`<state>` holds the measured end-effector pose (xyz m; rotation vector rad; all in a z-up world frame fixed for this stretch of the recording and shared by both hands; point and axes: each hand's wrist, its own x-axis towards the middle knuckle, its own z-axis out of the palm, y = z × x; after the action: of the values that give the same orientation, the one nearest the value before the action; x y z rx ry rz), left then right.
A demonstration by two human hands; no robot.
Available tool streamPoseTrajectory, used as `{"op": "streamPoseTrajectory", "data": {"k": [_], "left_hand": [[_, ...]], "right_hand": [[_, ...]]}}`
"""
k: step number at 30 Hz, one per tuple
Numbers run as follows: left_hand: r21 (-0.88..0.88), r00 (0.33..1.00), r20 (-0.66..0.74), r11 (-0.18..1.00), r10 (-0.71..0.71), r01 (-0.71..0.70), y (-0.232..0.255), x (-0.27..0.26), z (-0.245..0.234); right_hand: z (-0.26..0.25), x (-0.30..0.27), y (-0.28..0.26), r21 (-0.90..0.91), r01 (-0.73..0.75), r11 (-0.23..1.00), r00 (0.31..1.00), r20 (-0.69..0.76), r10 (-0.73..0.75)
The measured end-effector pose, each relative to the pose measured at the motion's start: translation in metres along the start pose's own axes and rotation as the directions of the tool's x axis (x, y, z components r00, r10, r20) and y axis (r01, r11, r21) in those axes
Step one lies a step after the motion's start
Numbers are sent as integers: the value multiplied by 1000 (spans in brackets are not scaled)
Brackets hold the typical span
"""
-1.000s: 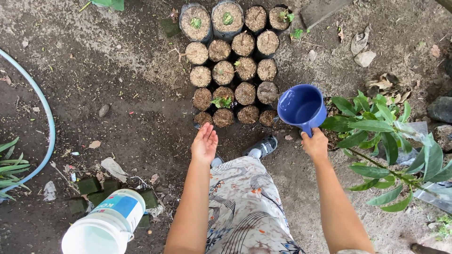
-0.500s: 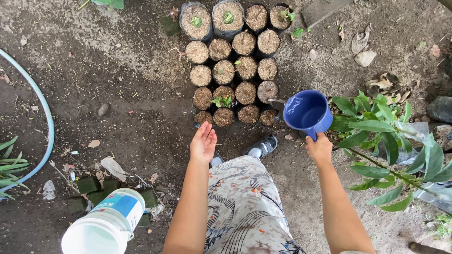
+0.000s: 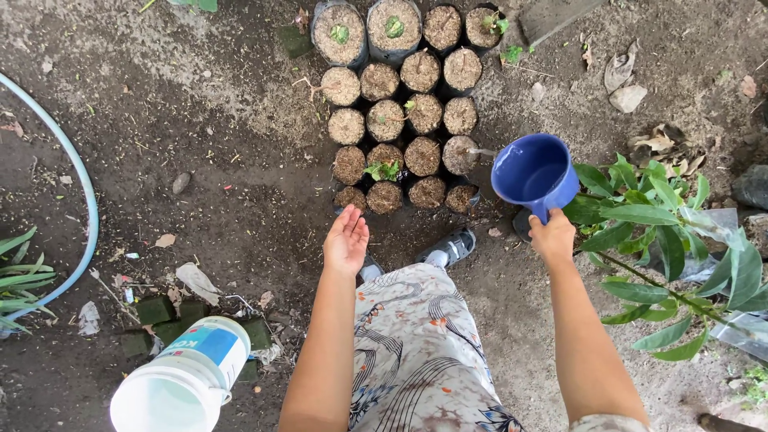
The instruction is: Water several small potted plants using a blue plastic cup and a bucket of water.
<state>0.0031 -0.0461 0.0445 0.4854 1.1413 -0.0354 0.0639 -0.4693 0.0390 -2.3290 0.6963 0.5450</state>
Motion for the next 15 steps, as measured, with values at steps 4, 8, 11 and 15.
{"op": "streamPoseTrajectory", "data": {"k": [4,8,11,15], "left_hand": [[7,1000,-24,1000,6,-6,10,-8,-5],[-5,999,1,999,36,-36,20,-14,-10],[-7,1000,-1,1000,31,-31,29,-21,-14],[11,999,13,999,32,-32,38,-30,-17]], "right_hand": [[6,3,6,-28,88,996,996,-31,-89],[4,-8,-12,14,22,1000,1000,12,-23],[3,-21,-22,27,6,1000,1000,25,-7],[11,-25,-12,35,34,999,999,12,-34]]}}
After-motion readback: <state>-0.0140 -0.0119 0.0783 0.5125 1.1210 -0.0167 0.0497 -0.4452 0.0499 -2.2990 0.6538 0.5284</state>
